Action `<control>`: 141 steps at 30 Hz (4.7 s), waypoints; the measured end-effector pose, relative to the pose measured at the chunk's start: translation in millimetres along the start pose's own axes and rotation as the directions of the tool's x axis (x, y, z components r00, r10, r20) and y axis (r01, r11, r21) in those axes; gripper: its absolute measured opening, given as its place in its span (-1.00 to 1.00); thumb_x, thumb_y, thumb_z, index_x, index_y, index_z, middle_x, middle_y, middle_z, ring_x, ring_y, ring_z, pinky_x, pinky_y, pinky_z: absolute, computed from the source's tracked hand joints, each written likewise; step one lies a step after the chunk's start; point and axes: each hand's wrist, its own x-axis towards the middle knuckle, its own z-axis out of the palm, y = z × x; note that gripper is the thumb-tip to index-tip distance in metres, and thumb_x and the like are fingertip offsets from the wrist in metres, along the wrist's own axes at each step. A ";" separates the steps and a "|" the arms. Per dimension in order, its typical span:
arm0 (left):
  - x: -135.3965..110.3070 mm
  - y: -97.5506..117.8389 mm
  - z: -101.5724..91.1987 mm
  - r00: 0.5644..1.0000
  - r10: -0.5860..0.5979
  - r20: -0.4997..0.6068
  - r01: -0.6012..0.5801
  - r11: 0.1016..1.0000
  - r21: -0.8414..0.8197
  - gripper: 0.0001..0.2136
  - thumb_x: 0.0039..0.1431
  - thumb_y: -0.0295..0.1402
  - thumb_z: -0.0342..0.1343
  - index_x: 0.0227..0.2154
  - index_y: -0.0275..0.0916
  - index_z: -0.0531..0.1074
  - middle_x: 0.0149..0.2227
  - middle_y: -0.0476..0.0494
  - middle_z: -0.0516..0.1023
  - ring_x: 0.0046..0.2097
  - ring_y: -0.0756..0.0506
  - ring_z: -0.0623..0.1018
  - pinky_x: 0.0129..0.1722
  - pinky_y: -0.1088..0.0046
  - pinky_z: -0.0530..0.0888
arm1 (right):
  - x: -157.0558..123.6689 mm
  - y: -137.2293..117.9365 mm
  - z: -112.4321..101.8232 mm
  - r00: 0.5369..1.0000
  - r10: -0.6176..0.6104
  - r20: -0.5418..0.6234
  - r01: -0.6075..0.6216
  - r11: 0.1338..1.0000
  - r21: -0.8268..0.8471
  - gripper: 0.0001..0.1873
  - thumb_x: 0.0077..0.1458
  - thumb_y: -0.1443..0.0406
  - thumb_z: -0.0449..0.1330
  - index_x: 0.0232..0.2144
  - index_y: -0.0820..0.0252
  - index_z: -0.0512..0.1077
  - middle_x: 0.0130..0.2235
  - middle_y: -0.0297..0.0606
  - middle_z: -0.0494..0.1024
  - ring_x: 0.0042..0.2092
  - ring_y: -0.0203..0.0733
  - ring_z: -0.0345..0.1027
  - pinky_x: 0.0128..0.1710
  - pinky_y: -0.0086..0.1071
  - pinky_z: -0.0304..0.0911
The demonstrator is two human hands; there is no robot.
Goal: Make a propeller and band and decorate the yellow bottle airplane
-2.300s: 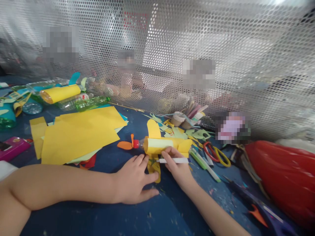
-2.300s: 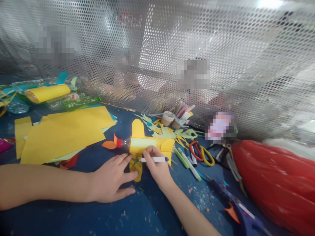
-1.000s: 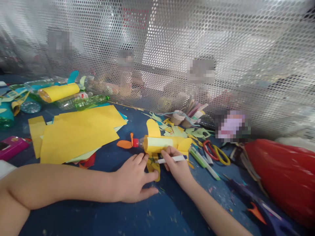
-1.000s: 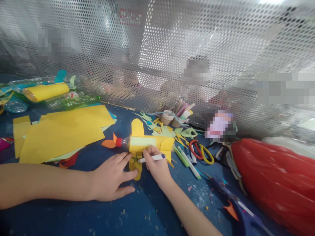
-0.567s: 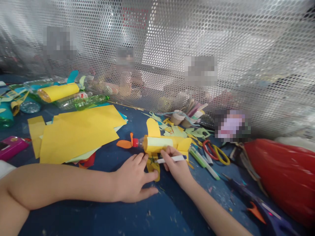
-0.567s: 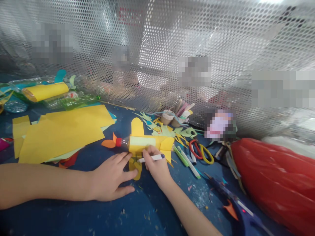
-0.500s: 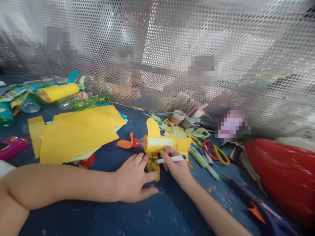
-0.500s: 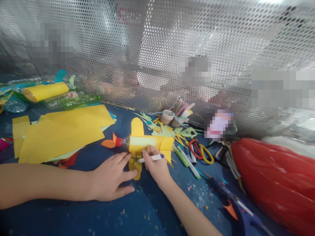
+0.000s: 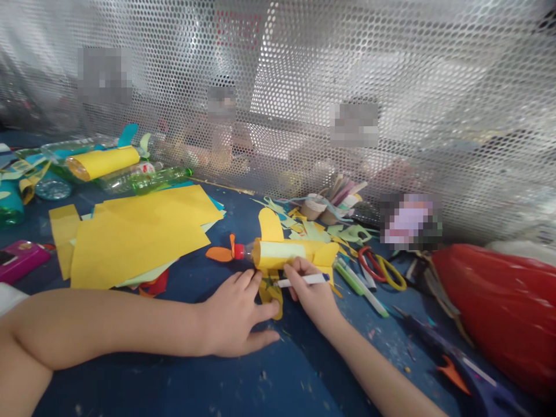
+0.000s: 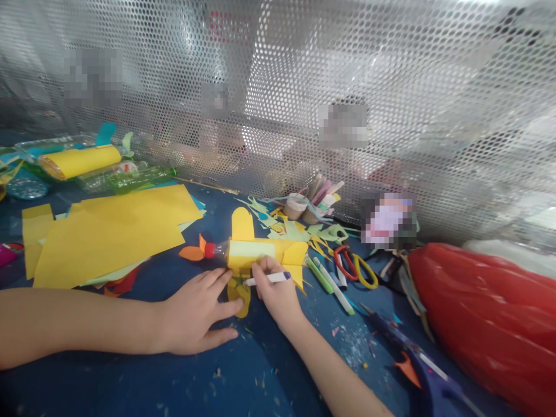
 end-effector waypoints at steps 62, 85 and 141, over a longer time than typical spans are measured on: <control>0.2 -0.3 -0.7 1.000 -0.006 0.004 0.006 1.000 0.005 -0.53 0.22 0.02 -0.17 0.00 -0.13 0.37 0.12 -0.37 0.30 0.10 -0.37 0.30 0.00 0.00 0.30 | 1.6 6.9 -1.0 1.000 -0.022 -0.012 0.022 1.000 0.021 -0.62 0.07 0.11 0.10 -0.64 0.08 0.07 -0.78 -0.56 0.13 -0.73 -0.41 -0.05 -0.71 -0.48 -0.12; 0.1 0.4 -1.4 1.000 -0.002 0.012 0.002 1.000 0.010 -0.54 0.22 0.01 -0.18 0.00 -0.14 0.37 0.12 -0.39 0.30 0.11 -0.39 0.30 -0.01 0.00 0.29 | 0.7 4.5 -1.0 1.000 -0.007 -0.007 0.007 0.999 0.035 -0.63 0.07 0.11 0.12 -0.64 0.08 0.08 -0.80 -0.55 0.13 -0.73 -0.40 -0.05 -0.71 -0.48 -0.12; 0.0 0.9 -3.1 1.000 -0.003 0.025 0.003 1.000 0.001 -0.54 0.22 0.01 -0.17 0.01 -0.13 0.36 0.12 -0.42 0.29 0.11 -0.42 0.30 -0.01 -0.02 0.30 | 0.1 2.8 -1.7 0.994 -0.037 -0.101 0.040 0.999 0.026 -0.63 0.08 0.13 0.10 -0.64 0.07 0.06 -0.78 -0.55 0.13 -0.71 -0.38 -0.05 -0.67 -0.44 -0.07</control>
